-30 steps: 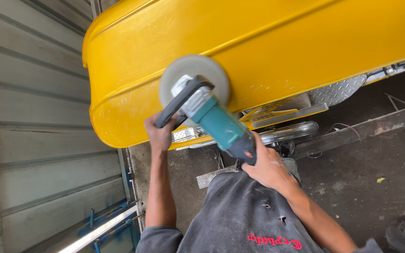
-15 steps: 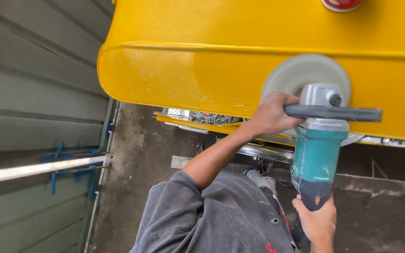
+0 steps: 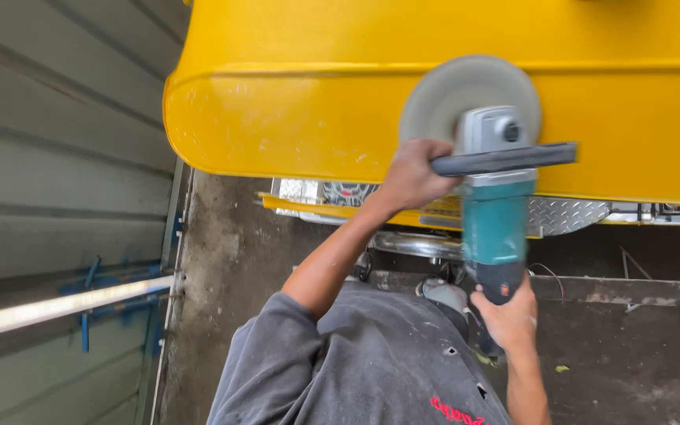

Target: Polishing a yellow vehicle component with an electric power polisher.

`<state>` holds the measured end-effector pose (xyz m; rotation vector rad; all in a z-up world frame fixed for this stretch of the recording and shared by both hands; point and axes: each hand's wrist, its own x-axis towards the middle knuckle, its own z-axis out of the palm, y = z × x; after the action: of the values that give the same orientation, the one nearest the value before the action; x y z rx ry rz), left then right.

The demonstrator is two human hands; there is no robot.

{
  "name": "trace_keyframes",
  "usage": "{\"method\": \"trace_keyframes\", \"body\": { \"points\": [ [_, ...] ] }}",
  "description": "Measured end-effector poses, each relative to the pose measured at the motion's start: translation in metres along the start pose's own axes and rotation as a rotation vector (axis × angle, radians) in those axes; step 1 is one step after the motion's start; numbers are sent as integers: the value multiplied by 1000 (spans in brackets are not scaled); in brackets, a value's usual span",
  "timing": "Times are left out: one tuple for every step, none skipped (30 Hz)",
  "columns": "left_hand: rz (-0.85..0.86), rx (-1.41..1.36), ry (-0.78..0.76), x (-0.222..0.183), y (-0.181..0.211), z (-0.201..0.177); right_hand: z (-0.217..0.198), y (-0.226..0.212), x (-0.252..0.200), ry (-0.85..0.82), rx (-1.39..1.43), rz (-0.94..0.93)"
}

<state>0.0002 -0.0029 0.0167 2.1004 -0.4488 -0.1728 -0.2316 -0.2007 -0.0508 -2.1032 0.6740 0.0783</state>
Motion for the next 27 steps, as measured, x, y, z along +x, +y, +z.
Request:
{"method": "trace_keyframes", "body": {
  "points": [
    [21,3,-5,-5,-21,-9,14,-13,5,20,10,-3],
    [132,21,170,-14,-43,-17,28,-23,3,-12,12,-19],
    [246,37,343,-22,-65,-24,41,-33,3,-43,15,-35],
    [255,33,320,-31,-68,-46,53,-47,-1,-29,24,-17],
    [57,31,207,-38,-71,-68,64,-61,-5,-88,36,-33],
    [-135,30,94,-41,-73,-89,73,-75,-4,-143,45,-55],
    [-123,27,75,-49,-94,-102,88,-83,-7,-125,51,-42],
    [-51,62,170,-57,-113,-115,100,-91,-7,-165,44,-78],
    [21,96,265,-64,-134,-128,112,-99,-6,-206,37,-113],
    [25,95,269,-71,-141,-141,128,-100,-6,-203,36,-118],
    [-4,11,279,-78,-148,-155,143,-100,-5,-191,43,-188],
    [-36,-68,280,-87,-155,-169,160,-100,-7,-181,54,-251],
    [-34,-65,277,-92,-158,-181,171,-106,-7,-179,58,-249],
    [-65,-37,261,-98,-162,-192,181,-112,-8,-222,95,-229],
    [-95,-8,245,-102,-165,-202,191,-117,-8,-266,133,-210],
    [-94,-6,238,-107,-167,-210,202,-116,-8,-263,138,-205],
    [-110,14,236,-112,-169,-217,213,-115,-8,-264,137,-243],
    [-124,34,235,-115,-170,-225,223,-114,-6,-263,136,-285],
    [-120,37,231,-120,-175,-228,232,-113,-5,-259,140,-283],
    [-115,55,221,-126,-179,-231,240,-111,-6,-256,152,-317],
    [-110,73,212,-132,-182,-234,248,-109,-7,-253,164,-352],
    [-106,75,207,-137,-183,-232,253,-106,-7,-249,168,-349],
    [-15,67,214,-141,-184,-231,258,-103,-6,-276,149,-296],
    [74,60,218,-147,-185,-229,263,-100,-7,-305,130,-242],
    [76,62,212,-149,-187,-224,266,-91,-7,-302,135,-238],
    [115,90,196,-151,-188,-218,270,-82,-8,-271,191,-309],
    [155,118,181,-153,-189,-212,273,-73,-8,-239,247,-380]
  ]
}}
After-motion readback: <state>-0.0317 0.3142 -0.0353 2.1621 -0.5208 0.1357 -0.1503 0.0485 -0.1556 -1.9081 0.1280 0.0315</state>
